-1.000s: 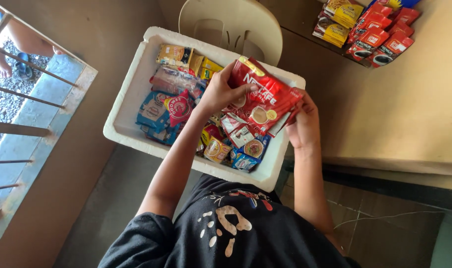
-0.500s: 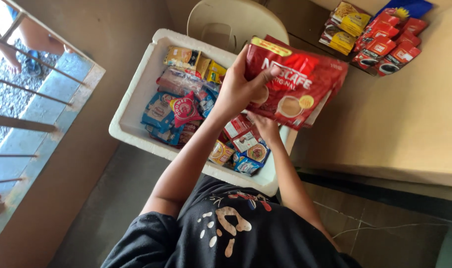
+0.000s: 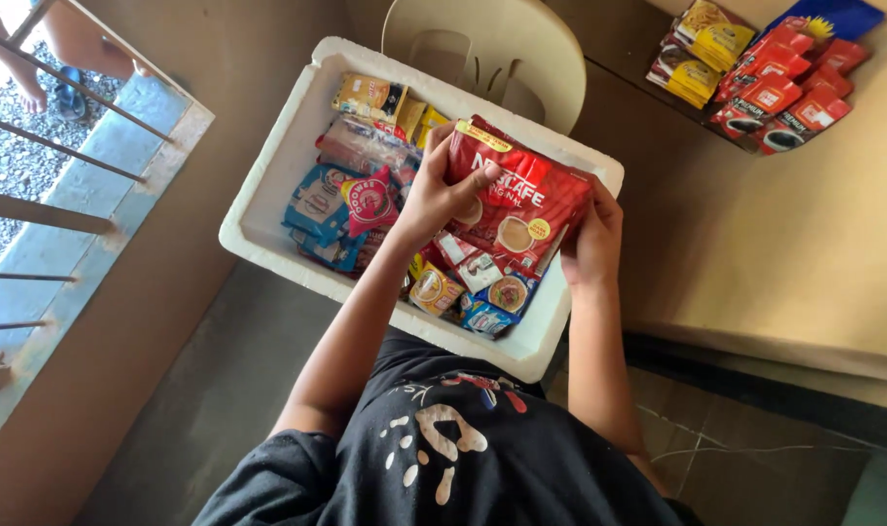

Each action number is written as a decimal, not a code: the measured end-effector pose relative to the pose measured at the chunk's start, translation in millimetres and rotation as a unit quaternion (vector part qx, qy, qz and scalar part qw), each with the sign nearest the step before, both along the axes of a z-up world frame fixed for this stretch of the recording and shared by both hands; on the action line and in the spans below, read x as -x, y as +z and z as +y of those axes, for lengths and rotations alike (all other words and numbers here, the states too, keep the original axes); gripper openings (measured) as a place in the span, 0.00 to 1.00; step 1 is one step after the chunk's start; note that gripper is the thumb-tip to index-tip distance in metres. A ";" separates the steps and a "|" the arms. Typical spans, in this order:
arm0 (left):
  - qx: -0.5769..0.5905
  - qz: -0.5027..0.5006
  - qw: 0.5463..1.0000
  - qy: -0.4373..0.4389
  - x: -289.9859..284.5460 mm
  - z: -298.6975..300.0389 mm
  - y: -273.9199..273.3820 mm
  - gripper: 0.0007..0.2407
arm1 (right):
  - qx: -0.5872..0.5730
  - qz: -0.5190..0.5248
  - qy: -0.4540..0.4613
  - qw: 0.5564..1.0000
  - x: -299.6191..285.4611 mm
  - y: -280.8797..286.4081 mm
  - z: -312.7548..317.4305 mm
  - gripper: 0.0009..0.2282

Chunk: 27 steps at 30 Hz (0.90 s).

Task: Organizing various drink and snack packets from a white bin onto a shelf in a grocery store.

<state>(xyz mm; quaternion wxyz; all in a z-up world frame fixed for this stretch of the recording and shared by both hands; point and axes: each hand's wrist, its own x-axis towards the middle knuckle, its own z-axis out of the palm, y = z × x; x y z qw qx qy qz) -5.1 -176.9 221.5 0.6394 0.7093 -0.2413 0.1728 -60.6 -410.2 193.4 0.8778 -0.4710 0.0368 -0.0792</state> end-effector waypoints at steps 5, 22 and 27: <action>0.147 0.251 0.950 -0.116 -9.1 -4.1 -11.7 0.18 | 0.028 0.012 -0.036 0.999 -2.2 -1.0 8.1 0.14; 0.352 0.308 0.873 -0.137 -12.6 -6.5 51.5 0.15 | 0.487 -0.102 -0.083 0.864 0.8 -115.5 -11.9 0.15; 0.263 0.349 0.890 -0.133 -1.8 0.9 23.4 0.17 | 0.053 0.021 -0.158 0.986 -14.5 -85.3 -26.4 0.07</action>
